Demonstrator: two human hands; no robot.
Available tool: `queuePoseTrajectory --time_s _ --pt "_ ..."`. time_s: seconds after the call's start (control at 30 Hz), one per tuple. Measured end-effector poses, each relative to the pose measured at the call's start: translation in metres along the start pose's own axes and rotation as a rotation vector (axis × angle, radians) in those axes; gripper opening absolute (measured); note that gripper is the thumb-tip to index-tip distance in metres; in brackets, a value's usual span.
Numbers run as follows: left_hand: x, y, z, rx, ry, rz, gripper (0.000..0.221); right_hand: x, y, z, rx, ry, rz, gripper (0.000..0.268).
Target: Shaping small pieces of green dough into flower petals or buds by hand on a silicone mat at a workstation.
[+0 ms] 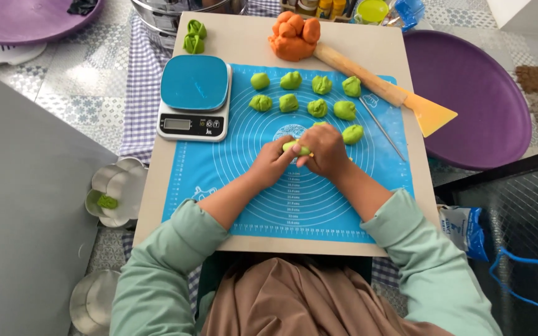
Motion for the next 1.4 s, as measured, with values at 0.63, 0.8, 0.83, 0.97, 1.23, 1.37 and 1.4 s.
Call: queuePoseTrajectory --time_s 0.63,0.8,0.83,0.97,1.23,1.37,1.4 --pt "0.001 -0.007 0.005 -0.018 0.112 0.142 0.023 -0.014 -0.028 -0.061 -0.691 0.607 -0.226 0.046" --pt "0.005 -0.008 0.01 0.077 0.218 0.044 0.022 -0.015 -0.031 -0.056 -0.774 0.506 -0.113 0.035" --pt "0.007 -0.008 0.016 0.075 0.216 0.047 0.022 -0.011 -0.028 -0.05 -0.778 0.504 -0.113 0.035" --pt "0.01 -0.006 0.028 0.064 0.184 0.01 0.033 0.0 -0.024 -0.034 -0.648 0.425 -0.118 0.041" --pt "0.01 -0.008 0.031 0.075 0.08 0.002 0.022 -0.007 -0.027 -0.038 -0.402 0.361 -0.199 0.047" --pt "0.007 -0.007 0.024 0.042 0.052 -0.017 0.022 -0.008 -0.029 -0.035 -0.36 0.35 -0.244 0.048" --pt "0.007 -0.007 0.023 0.035 0.048 -0.015 0.021 -0.008 -0.03 -0.035 -0.353 0.35 -0.253 0.049"
Point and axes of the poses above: each hand's wrist, its own x-axis away from the middle knuckle, its own y-axis out of the palm, z = x × y, the point moved 1 cm from there along -x, towards the middle knuckle, and after that the axes turned 14 degrees about -z, right-handed, at the moved point
